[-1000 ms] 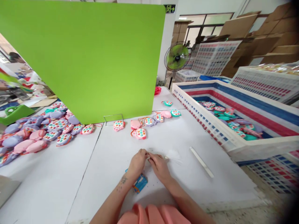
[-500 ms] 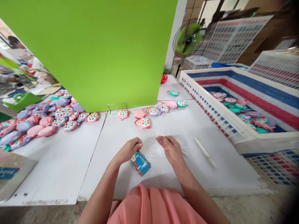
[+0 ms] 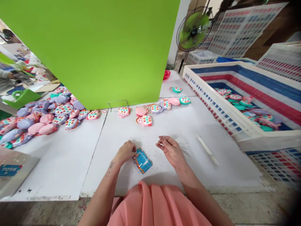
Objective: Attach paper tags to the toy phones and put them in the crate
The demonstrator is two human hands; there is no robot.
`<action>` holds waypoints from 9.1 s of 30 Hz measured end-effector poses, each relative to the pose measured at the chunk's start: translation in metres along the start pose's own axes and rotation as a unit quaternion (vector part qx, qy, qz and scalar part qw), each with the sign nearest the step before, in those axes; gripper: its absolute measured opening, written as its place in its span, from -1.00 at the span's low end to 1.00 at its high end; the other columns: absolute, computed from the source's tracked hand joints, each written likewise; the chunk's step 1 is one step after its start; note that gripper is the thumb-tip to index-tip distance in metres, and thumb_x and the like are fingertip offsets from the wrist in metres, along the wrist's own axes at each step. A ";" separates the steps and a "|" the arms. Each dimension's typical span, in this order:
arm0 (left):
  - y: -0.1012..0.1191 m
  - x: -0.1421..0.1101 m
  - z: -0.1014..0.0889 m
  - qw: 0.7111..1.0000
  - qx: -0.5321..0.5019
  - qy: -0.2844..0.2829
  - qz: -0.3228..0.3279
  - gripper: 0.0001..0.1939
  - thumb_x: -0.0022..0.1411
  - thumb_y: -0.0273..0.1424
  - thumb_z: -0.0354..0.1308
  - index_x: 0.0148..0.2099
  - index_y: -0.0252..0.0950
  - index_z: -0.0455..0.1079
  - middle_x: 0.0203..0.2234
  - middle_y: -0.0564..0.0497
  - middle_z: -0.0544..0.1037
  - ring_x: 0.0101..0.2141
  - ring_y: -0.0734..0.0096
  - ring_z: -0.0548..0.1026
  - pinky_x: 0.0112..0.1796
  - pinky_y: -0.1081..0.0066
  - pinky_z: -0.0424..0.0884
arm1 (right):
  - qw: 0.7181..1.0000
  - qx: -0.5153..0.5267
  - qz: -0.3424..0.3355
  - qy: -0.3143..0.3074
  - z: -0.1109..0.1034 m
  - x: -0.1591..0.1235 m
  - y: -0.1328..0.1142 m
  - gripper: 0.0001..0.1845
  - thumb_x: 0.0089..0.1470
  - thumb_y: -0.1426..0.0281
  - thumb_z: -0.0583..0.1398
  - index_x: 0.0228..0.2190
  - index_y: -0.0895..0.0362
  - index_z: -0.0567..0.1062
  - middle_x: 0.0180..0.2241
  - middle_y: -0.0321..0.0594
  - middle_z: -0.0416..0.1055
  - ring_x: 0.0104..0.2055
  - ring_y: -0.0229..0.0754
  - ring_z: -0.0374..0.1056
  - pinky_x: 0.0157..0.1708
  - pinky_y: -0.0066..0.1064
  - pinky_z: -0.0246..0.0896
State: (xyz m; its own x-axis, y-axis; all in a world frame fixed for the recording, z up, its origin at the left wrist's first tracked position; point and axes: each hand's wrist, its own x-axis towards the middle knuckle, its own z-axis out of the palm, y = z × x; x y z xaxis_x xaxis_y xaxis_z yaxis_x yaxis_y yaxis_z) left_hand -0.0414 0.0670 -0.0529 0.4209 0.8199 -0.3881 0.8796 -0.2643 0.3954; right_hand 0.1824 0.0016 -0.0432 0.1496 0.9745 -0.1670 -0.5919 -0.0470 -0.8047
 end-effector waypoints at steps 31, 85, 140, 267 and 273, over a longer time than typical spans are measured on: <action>0.047 -0.011 -0.019 0.849 -0.522 0.053 0.062 -0.64 0.02 -0.20 0.23 -0.22 -0.39 0.39 -0.63 0.11 0.40 -0.62 0.59 0.31 -0.55 0.54 0.22 | 0.872 -0.462 -0.148 -0.063 0.020 -0.015 0.009 -0.87 -0.01 0.39 0.16 -0.53 0.11 0.47 -0.52 -0.26 0.40 -0.48 -0.24 0.29 -0.46 -0.42 0.15; 0.071 -0.022 -0.018 0.899 -0.338 0.114 0.253 -0.85 0.23 -0.32 0.06 -0.29 -0.29 0.38 -0.23 -0.05 0.35 -0.20 0.39 0.36 -0.18 0.41 0.31 | 0.963 -0.198 0.089 -0.161 0.010 -0.014 -0.009 -0.74 -0.15 0.22 0.30 -0.41 0.12 0.51 -0.62 -0.40 0.23 -0.64 -0.43 -0.08 -0.67 -0.54 -0.25; 0.045 0.081 -0.022 0.896 -0.405 0.167 0.072 -0.67 0.15 -0.17 0.02 -0.24 -0.32 0.40 -0.38 0.00 0.49 -0.41 0.47 0.39 -0.37 0.49 0.28 | 0.968 -0.235 0.088 -0.013 -0.001 -0.008 -0.010 -0.74 -0.13 0.19 0.25 -0.52 0.15 0.45 -0.65 -0.40 0.18 -0.64 -0.41 -0.07 -0.67 -0.51 -0.32; 0.071 -0.005 -0.014 0.894 -0.341 0.254 0.144 -0.79 0.09 -0.29 0.22 -0.21 -0.23 0.49 -0.29 0.00 0.56 -0.24 0.35 0.45 -0.15 0.35 0.34 | 0.870 -0.412 -0.267 -0.028 0.011 0.006 -0.031 -0.87 0.15 0.33 0.07 -0.38 0.10 0.37 -0.42 -0.23 0.40 -0.41 -0.22 0.29 -0.39 -0.35 0.24; 0.064 0.000 -0.005 0.953 -0.212 0.178 0.125 -0.81 0.16 -0.37 0.11 -0.18 -0.24 0.47 -0.28 -0.01 0.55 -0.28 0.35 0.43 -0.20 0.35 0.32 | 0.928 -0.289 -0.223 0.069 -0.038 0.048 -0.103 -0.75 0.01 0.19 0.19 -0.40 0.12 0.33 -0.43 -0.25 0.44 -0.48 -0.26 0.38 -0.45 -0.36 0.35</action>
State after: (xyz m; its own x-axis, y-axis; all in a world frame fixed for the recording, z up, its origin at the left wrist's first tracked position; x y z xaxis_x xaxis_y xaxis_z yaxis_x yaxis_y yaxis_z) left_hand 0.0134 0.0524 -0.0236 0.4378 0.8982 0.0401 0.5615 -0.3080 0.7680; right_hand 0.2807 0.0447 0.0101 0.4015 0.8898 0.2167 0.0712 0.2055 -0.9761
